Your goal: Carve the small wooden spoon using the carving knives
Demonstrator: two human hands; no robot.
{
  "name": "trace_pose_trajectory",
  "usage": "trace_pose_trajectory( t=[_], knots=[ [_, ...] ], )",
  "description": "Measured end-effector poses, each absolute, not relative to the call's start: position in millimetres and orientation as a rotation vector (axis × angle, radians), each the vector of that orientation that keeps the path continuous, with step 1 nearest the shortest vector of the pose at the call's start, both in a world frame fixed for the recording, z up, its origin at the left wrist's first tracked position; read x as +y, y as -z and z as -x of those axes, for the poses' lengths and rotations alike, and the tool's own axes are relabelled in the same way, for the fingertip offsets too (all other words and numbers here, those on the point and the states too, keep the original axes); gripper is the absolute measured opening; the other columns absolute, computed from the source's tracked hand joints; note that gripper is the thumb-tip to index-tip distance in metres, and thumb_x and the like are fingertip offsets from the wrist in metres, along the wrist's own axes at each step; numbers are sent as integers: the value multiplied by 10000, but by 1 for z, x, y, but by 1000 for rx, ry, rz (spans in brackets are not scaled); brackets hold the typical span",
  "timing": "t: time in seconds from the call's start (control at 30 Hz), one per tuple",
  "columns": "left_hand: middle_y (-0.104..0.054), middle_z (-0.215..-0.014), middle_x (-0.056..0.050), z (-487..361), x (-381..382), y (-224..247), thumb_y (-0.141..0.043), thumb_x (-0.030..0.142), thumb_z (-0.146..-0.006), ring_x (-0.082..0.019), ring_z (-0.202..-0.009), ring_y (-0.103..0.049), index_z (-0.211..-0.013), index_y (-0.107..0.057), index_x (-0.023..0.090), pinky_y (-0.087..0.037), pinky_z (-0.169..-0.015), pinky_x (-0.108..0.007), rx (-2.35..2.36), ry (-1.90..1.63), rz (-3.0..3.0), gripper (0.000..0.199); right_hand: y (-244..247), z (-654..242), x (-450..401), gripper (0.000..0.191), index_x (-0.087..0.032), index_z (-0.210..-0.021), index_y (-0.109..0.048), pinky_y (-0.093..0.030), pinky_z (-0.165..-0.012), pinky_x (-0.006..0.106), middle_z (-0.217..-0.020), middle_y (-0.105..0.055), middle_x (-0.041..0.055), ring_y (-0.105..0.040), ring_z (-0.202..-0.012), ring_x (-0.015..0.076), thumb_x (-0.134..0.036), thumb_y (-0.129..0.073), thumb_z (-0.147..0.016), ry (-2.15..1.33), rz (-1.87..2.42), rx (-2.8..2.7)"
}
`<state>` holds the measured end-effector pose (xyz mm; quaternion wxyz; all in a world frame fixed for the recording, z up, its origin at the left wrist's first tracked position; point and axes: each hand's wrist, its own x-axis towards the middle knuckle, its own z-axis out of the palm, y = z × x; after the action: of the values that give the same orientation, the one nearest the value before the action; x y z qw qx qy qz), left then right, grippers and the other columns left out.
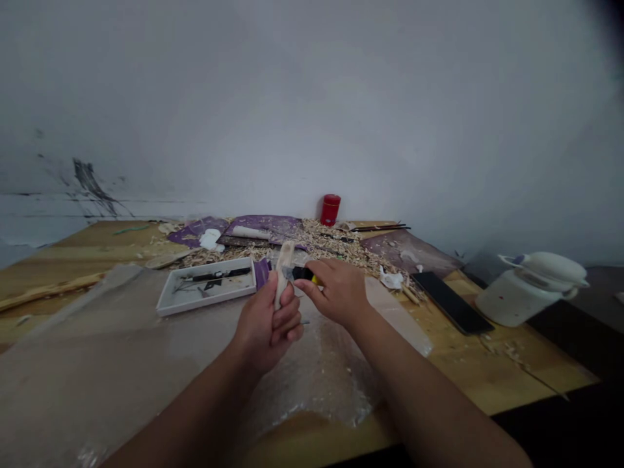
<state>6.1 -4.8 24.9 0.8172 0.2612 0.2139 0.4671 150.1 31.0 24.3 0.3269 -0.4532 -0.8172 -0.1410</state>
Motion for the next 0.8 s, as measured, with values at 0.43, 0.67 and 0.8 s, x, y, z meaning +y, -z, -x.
trace_pose_trajectory(
  t=[0.43, 0.67, 0.8],
  knots=[
    [-225, -342, 87, -10, -14, -29, -253, 468, -826, -32, -251, -141, -541, -348, 166, -279, -333, -188, 408, -949, -571, 426, -27, -179, 54, 425, -176, -831, -584, -296, -527, 232, -677, -585, 34, -495, -597, 140, -516, -330, -815, 185, 1347, -1771],
    [-210, -337, 96, -11, -11, -30, -291, 505, -800, -29, -248, -149, -548, -347, 170, -315, -351, -200, 483, -1007, -583, 423, -29, -183, 54, 361, -186, -823, -563, -294, -519, 225, -655, -570, 10, -499, -594, 135, -474, -345, -824, 119, 1285, -1763],
    [-233, -339, 94, -9, -7, -27, -294, 429, -830, -33, -249, -175, -568, -360, 170, -338, -381, -211, 503, -1045, -607, 375, -23, -154, 39, 370, -182, -777, -556, -294, -569, 228, -680, -572, 18, -511, -660, 135, -481, -343, -828, 168, 1201, -2062]
  ],
)
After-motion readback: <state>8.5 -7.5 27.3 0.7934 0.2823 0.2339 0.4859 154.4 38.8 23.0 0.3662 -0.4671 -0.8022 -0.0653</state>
